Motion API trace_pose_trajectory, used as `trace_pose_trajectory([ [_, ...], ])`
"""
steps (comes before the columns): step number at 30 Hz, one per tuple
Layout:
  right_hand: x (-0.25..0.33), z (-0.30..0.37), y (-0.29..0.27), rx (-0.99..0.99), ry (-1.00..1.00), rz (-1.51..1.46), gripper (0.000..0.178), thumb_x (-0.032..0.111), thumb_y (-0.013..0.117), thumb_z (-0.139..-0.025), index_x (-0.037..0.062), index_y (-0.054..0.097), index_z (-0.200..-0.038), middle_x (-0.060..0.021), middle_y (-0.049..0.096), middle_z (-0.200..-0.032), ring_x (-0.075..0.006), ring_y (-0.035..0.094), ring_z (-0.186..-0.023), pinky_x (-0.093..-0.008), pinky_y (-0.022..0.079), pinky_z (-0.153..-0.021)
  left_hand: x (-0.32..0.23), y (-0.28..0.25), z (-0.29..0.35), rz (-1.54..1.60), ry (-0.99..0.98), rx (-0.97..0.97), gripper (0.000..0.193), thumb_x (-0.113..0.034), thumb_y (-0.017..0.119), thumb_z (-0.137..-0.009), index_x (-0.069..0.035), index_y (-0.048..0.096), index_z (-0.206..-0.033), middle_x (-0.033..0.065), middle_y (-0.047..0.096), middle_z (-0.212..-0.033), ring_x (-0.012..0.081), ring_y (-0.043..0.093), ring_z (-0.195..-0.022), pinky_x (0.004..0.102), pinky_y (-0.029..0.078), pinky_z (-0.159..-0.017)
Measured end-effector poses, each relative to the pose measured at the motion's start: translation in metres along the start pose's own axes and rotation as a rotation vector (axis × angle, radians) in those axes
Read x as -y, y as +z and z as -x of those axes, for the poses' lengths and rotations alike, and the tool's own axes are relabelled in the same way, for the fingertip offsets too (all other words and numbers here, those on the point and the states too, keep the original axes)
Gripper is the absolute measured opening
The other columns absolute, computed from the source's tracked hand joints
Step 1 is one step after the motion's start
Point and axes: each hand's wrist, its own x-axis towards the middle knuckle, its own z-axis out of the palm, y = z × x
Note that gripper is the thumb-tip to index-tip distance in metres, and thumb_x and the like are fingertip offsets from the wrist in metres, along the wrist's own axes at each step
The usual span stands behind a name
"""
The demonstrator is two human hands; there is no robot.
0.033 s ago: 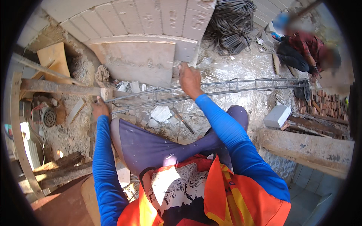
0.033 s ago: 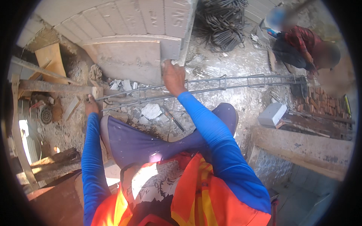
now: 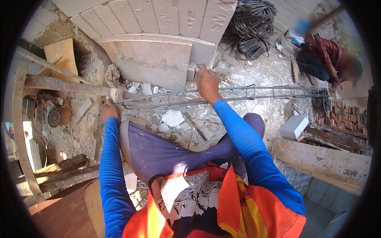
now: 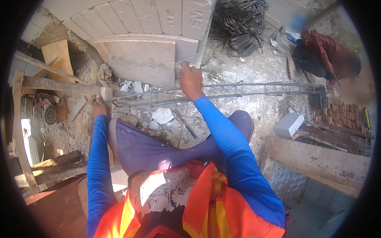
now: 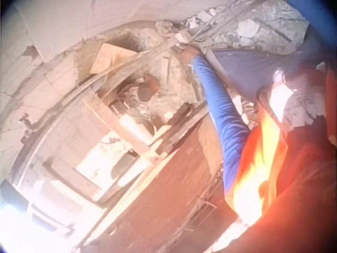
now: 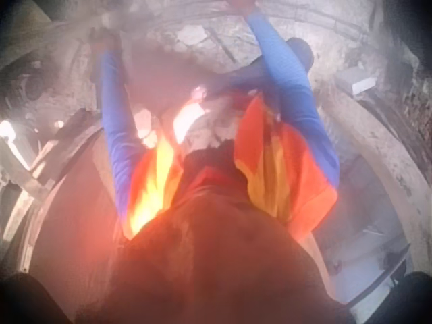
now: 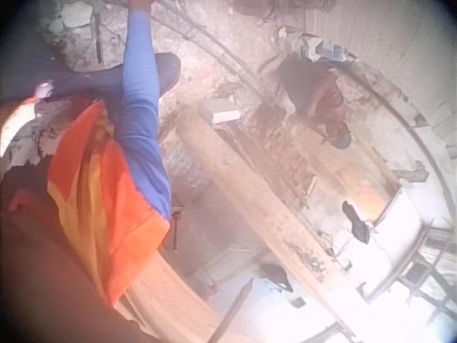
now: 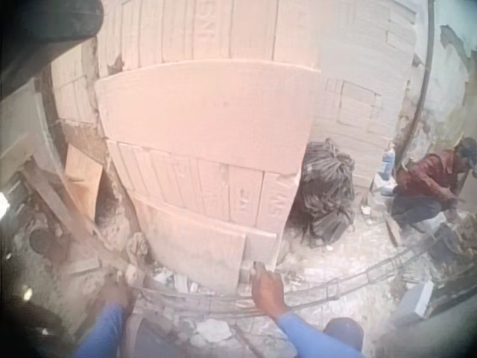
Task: The person sits on the floor and assembles a rebar cage by tying thin wire around the intersections of steel rods. They use pliers to twist and secure the wire at multiple points along the structure. The person adjusts the cage's position and continues tying wire to reinforce the framework.
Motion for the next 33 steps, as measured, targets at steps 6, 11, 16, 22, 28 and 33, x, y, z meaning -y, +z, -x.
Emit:
trace_pose_trajectory([
  [6,0.007,0.004,-0.040,0.224,0.040,-0.242,0.025,0.026,0.047,-0.108,0.0040,0.058,-0.113,-0.0261,0.067,-0.095,-0.0484,0.065,-0.087,-0.0510,0.050,-0.076,-0.057,-0.046,0.093,0.310,0.367,-0.288,0.059,-0.045,0.055,-0.102,0.004,0.054,-0.133,0.0257,0.060,-0.128,0.0366,0.059,-0.116,0.0467,0.046,-0.100],
  [11,0.056,-0.007,-0.075,0.234,-0.090,-0.346,0.025,0.024,0.050,-0.107,0.0017,0.060,-0.110,-0.0258,0.066,-0.086,-0.0480,0.065,-0.083,-0.0507,0.049,-0.073,-0.160,-0.064,0.197,0.983,0.621,0.379,0.043,-0.033,0.060,-0.103,0.001,0.059,-0.129,0.0196,0.065,-0.124,0.0256,0.063,-0.116,0.0404,0.050,-0.094],
  [16,0.078,-0.028,-0.108,0.297,-0.184,-0.299,0.025,0.023,0.051,-0.105,0.0008,0.062,-0.108,-0.0261,0.065,-0.082,-0.0477,0.064,-0.080,-0.0512,0.048,-0.070,-0.208,-0.052,0.198,0.900,0.630,1.036,0.039,-0.033,0.057,-0.105,0.001,0.064,-0.124,0.0083,0.069,-0.096,0.0180,0.071,-0.094,0.0312,0.051,-0.088],
  [22,0.042,-0.052,-0.139,0.354,-0.139,-0.239,0.031,0.026,0.054,-0.104,-0.0022,0.066,-0.099,-0.0270,0.065,-0.082,-0.0461,0.064,-0.081,-0.0488,0.047,-0.073,-0.179,-0.061,0.169,0.841,0.488,0.966,0.032,-0.032,0.060,-0.104,-0.003,0.071,-0.109,0.0051,0.066,-0.078,0.0102,0.063,-0.069,0.0302,0.050,-0.068],
  [28,0.055,-0.052,-0.144,0.455,-0.103,-0.155,0.040,0.034,0.052,-0.104,-0.0015,0.066,-0.091,-0.0251,0.064,-0.080,-0.0442,0.062,-0.081,-0.0468,0.047,-0.075,-0.177,-0.109,0.174,0.460,0.819,0.799,0.028,-0.028,0.063,-0.100,0.000,0.068,-0.102,0.0167,0.069,-0.084,0.0226,0.066,-0.071,0.0370,0.050,-0.070],
  [33,0.057,-0.055,-0.154,0.593,-0.245,-0.184,0.039,0.031,0.051,-0.108,-0.0025,0.065,-0.094,-0.0160,0.065,-0.082,-0.0270,0.061,-0.076,-0.0360,0.048,-0.074,-0.170,-0.127,0.166,0.410,1.169,0.558,0.023,-0.021,0.058,-0.102,0.001,0.064,-0.100,0.0204,0.066,-0.082,0.0386,0.065,-0.077,0.0434,0.050,-0.073],
])
